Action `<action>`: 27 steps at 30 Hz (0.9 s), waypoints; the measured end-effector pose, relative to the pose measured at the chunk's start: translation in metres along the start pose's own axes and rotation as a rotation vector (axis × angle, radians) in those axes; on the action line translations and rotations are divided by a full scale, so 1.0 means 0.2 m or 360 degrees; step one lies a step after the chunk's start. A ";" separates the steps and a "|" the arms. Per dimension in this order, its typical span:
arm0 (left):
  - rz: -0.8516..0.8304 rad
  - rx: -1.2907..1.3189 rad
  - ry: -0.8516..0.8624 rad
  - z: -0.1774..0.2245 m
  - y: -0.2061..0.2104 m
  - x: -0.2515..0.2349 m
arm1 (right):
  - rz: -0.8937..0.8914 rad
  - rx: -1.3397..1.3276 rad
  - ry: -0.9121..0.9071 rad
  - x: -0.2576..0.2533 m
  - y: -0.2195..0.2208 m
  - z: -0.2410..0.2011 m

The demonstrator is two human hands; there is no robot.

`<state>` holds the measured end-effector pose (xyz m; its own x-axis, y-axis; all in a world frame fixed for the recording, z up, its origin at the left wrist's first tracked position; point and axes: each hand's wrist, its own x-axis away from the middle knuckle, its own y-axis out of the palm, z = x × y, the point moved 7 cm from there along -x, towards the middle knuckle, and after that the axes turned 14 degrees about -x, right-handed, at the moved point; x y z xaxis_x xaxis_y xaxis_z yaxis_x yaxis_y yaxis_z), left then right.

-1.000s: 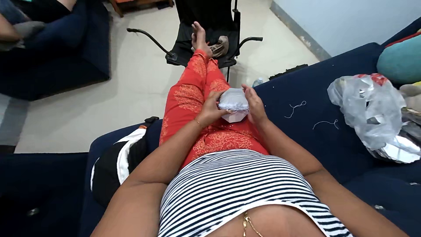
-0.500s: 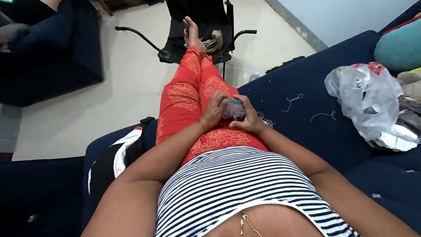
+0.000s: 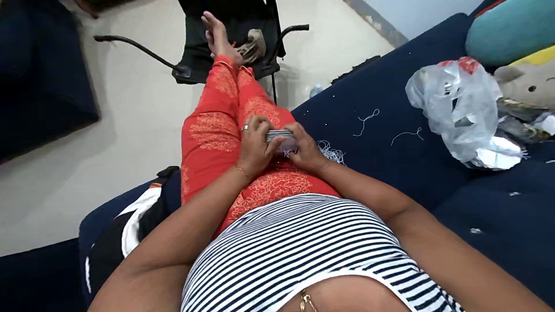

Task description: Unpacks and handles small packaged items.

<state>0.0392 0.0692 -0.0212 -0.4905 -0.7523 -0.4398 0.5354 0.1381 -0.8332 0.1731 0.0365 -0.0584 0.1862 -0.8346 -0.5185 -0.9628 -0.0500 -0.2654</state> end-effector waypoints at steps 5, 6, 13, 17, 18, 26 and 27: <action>-0.0358 -0.0274 0.0134 0.15 -0.01 -0.03 | -0.0286 -0.0029 0.0120 -0.03 0.00 -0.01; -0.0430 -0.0316 0.0137 0.14 0.01 -0.03 | -0.0416 -0.0049 0.0216 -0.04 -0.03 -0.01; -0.0518 -0.0168 0.0088 0.06 -0.01 0.00 | -0.0977 0.0528 0.1145 0.14 -0.66 0.24; -0.0546 -0.0151 0.0101 0.07 -0.01 0.00 | -0.1384 0.0471 0.1427 0.44 -0.57 0.28; -0.0549 -0.0158 0.0103 0.06 -0.01 -0.01 | -0.1443 0.0376 0.1488 0.51 -0.49 0.29; -0.0378 -0.0127 0.0014 -0.02 -0.06 0.04 | -0.1371 -0.0273 0.1872 0.68 -0.29 0.34; -0.0364 -0.0141 0.0009 -0.02 -0.06 0.03 | -0.1285 -0.0386 0.1850 0.67 -0.31 0.34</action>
<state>0.0270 0.0645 -0.0145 -0.5961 -0.7669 -0.2378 0.3474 0.0207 -0.9375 0.2706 -0.0345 -0.1668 0.5392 -0.4941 0.6820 -0.7036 -0.7093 0.0425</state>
